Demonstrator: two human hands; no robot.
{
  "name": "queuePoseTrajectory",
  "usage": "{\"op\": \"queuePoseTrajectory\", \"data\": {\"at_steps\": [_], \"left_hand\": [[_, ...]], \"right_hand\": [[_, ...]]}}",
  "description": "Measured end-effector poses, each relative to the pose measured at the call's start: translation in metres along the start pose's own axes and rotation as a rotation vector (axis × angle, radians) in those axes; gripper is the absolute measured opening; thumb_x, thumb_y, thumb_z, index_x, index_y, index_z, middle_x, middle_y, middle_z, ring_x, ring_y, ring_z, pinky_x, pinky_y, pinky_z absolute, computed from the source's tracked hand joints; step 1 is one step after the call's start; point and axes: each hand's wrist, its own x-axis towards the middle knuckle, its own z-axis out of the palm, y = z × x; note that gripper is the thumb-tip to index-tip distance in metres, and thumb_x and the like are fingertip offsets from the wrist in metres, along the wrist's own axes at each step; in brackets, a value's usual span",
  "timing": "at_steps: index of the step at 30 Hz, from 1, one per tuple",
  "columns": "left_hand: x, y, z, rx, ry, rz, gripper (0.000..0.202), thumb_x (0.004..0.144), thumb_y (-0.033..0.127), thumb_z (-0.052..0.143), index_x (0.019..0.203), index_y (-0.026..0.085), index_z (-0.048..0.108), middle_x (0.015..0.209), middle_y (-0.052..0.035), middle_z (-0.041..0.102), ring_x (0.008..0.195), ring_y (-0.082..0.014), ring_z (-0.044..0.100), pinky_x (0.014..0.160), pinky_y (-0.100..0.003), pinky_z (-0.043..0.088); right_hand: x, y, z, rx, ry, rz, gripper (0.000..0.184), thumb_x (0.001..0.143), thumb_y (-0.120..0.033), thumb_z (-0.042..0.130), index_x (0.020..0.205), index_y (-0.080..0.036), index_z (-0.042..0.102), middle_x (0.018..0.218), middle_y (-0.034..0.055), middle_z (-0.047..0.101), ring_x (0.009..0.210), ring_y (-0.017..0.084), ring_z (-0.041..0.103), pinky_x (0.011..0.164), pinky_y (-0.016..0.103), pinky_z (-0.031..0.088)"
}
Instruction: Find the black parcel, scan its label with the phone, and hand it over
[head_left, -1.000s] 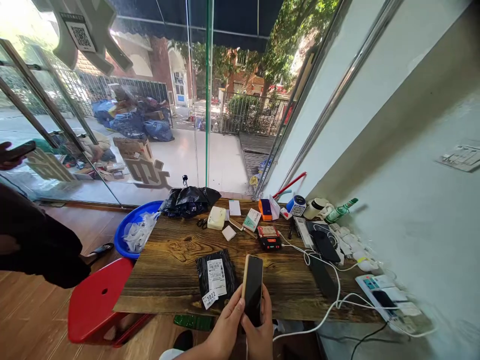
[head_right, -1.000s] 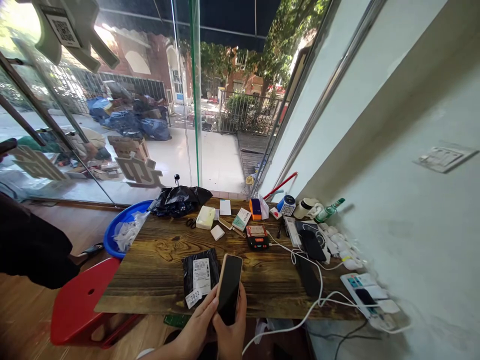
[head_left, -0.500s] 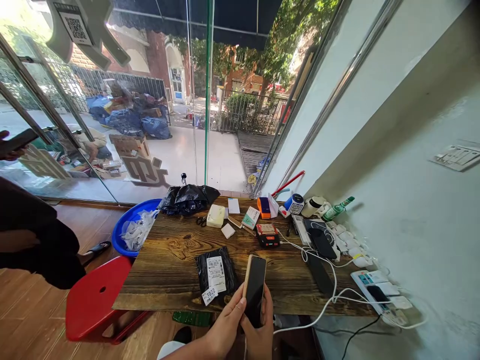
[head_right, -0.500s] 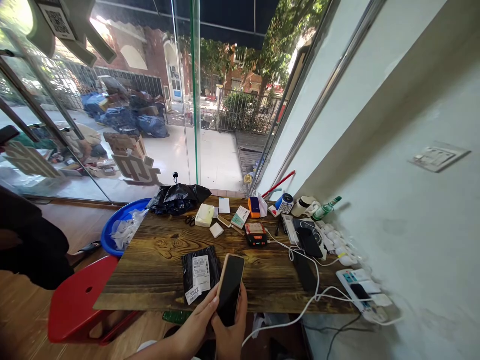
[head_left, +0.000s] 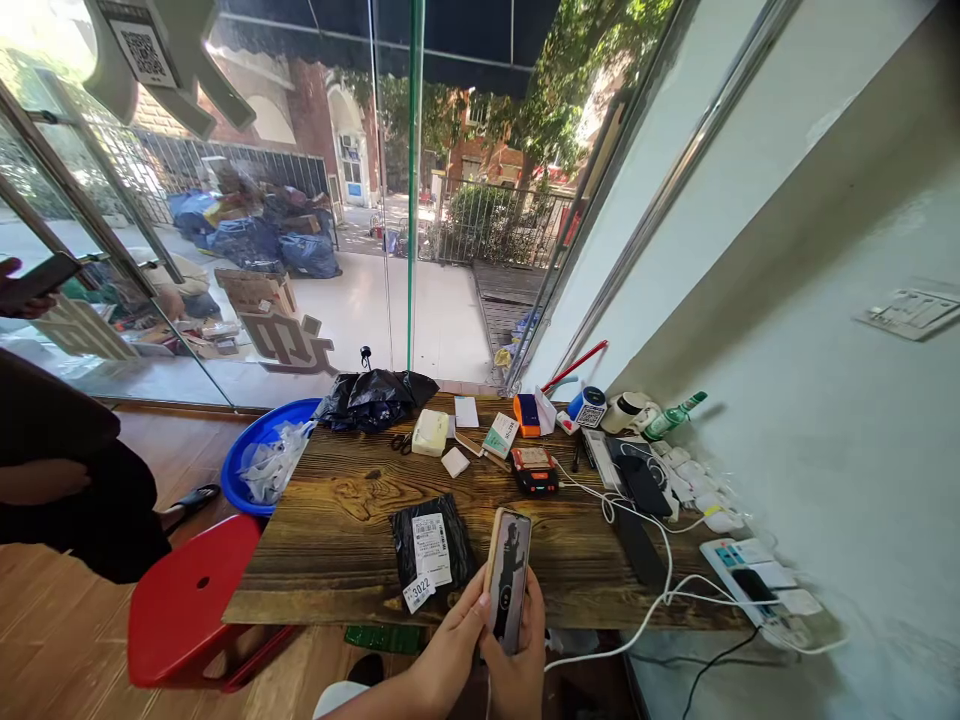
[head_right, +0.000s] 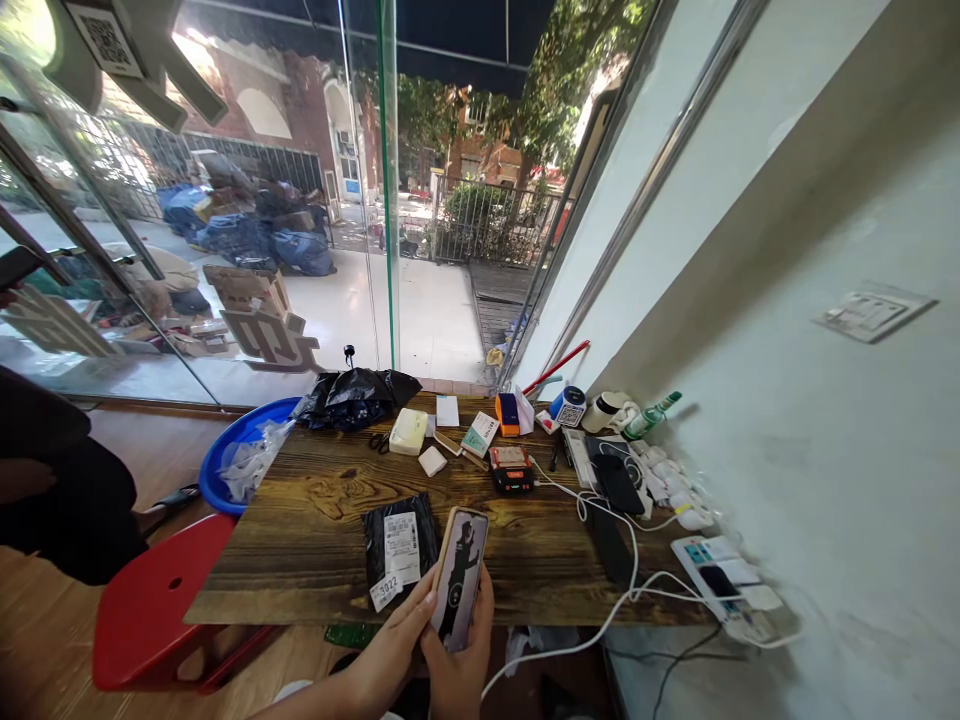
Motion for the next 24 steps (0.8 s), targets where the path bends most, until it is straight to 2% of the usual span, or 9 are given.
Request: {"op": "queuePoseTrajectory", "data": {"at_steps": [3,9,13,17,19,21,24], "left_hand": [[-0.001,0.003,0.003,0.019,0.002,0.0,0.09,0.074,0.06,0.061,0.145,0.018,0.026,0.15,-0.0018,0.031,0.141,-0.018,0.023,0.118,-0.03,0.015],[-0.002,0.008,0.008,0.095,0.012,0.027,0.089,0.073,0.064,0.059,0.143,0.017,0.031,0.151,-0.0016,0.03,0.142,-0.0169,0.018,0.118,-0.028,0.008],[-0.002,0.009,0.007,0.071,0.039,0.021,0.09,0.071,0.064,0.061,0.142,0.015,0.033,0.151,-0.0038,0.031,0.141,-0.0186,0.021,0.118,-0.028,0.012],[0.0,0.008,0.004,-0.001,0.076,0.007,0.087,0.069,0.062,0.064,0.139,0.018,0.038,0.149,-0.0035,0.035,0.14,-0.0202,0.024,0.117,-0.028,0.016],[0.0,0.008,0.004,-0.037,0.093,-0.025,0.086,0.067,0.062,0.065,0.139,0.021,0.039,0.144,-0.0053,0.044,0.134,-0.0249,0.035,0.111,-0.035,0.028],[-0.001,0.01,0.006,-0.077,0.101,-0.083,0.087,0.066,0.064,0.065,0.139,0.025,0.038,0.133,-0.0079,0.054,0.119,-0.0292,0.051,0.095,-0.039,0.044],[-0.003,0.012,0.01,-0.075,0.118,-0.132,0.086,0.065,0.067,0.062,0.137,0.026,0.039,0.108,-0.0095,0.067,0.087,-0.0261,0.063,0.069,-0.034,0.048]], "right_hand": [[-0.005,-0.007,0.007,-0.002,0.048,-0.052,0.085,0.066,-0.049,0.07,0.136,-0.021,0.032,0.13,0.0154,0.05,0.113,0.032,0.053,0.094,0.044,0.045],[-0.006,-0.01,0.011,-0.03,0.04,-0.079,0.085,0.067,-0.05,0.068,0.137,-0.021,0.029,0.135,0.0167,0.046,0.12,0.033,0.047,0.097,0.046,0.042],[-0.007,-0.003,0.012,-0.013,0.027,-0.111,0.086,0.068,-0.048,0.069,0.138,-0.02,0.028,0.139,0.0171,0.041,0.122,0.033,0.044,0.1,0.047,0.039],[-0.008,0.003,0.011,0.021,-0.01,-0.143,0.086,0.068,-0.049,0.071,0.138,-0.022,0.03,0.142,0.0145,0.039,0.126,0.032,0.042,0.106,0.046,0.034],[-0.005,0.002,0.005,0.071,-0.034,-0.097,0.083,0.068,-0.05,0.071,0.136,-0.023,0.033,0.139,0.0131,0.043,0.125,0.031,0.043,0.106,0.044,0.035],[0.002,-0.003,-0.005,0.16,-0.081,0.032,0.075,0.068,-0.051,0.071,0.13,-0.023,0.039,0.133,0.0122,0.05,0.122,0.03,0.047,0.103,0.044,0.038],[0.016,-0.018,-0.02,0.266,-0.248,0.285,0.07,0.064,-0.047,0.077,0.122,-0.02,0.048,0.12,0.013,0.061,0.113,0.032,0.055,0.095,0.046,0.045]]}}
